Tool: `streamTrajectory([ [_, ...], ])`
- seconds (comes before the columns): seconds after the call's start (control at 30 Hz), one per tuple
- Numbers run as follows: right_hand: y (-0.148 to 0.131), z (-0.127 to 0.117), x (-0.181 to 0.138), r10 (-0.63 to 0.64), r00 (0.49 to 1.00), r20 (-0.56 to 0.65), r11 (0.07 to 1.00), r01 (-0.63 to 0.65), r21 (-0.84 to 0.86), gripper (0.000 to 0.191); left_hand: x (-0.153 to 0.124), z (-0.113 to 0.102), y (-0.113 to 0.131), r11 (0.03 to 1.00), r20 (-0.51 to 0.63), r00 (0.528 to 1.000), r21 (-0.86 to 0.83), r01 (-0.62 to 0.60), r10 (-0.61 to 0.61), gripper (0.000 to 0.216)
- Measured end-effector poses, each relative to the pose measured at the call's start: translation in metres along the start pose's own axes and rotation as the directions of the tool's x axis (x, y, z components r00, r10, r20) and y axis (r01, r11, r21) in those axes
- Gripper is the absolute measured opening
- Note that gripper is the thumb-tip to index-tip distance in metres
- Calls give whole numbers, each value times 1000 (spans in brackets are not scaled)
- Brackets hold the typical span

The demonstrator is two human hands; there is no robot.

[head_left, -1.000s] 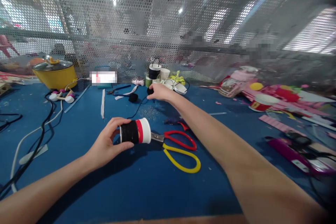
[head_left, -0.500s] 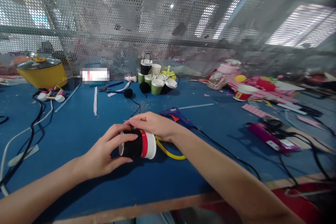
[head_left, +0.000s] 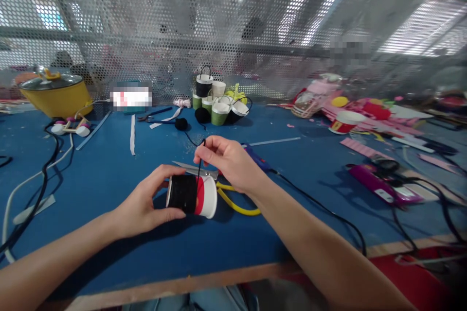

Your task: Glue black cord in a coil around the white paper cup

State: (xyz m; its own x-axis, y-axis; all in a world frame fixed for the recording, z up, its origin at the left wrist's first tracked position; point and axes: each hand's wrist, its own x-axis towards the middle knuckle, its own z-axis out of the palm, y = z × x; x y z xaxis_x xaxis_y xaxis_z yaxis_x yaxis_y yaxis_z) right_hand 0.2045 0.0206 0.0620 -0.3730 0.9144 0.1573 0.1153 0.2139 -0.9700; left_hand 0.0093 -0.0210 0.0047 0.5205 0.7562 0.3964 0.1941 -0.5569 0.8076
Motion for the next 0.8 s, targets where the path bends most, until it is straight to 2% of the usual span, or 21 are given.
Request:
streamTrajectory([
  [0.17,1,-6,0,-102,994,-30,984,96,-149,24,0,0,-1,996,25,998,-68,64,-62,47],
  [0.33,6,-7,3,-106,993,-60,961,87,-262,25,1,1,0,990,41,995,-102,95,-92,46],
  [0.8,9,1,4,-41,999,-22,910,29,-414,25,-1,-1,1,998,76,996,22,-55,53,51],
])
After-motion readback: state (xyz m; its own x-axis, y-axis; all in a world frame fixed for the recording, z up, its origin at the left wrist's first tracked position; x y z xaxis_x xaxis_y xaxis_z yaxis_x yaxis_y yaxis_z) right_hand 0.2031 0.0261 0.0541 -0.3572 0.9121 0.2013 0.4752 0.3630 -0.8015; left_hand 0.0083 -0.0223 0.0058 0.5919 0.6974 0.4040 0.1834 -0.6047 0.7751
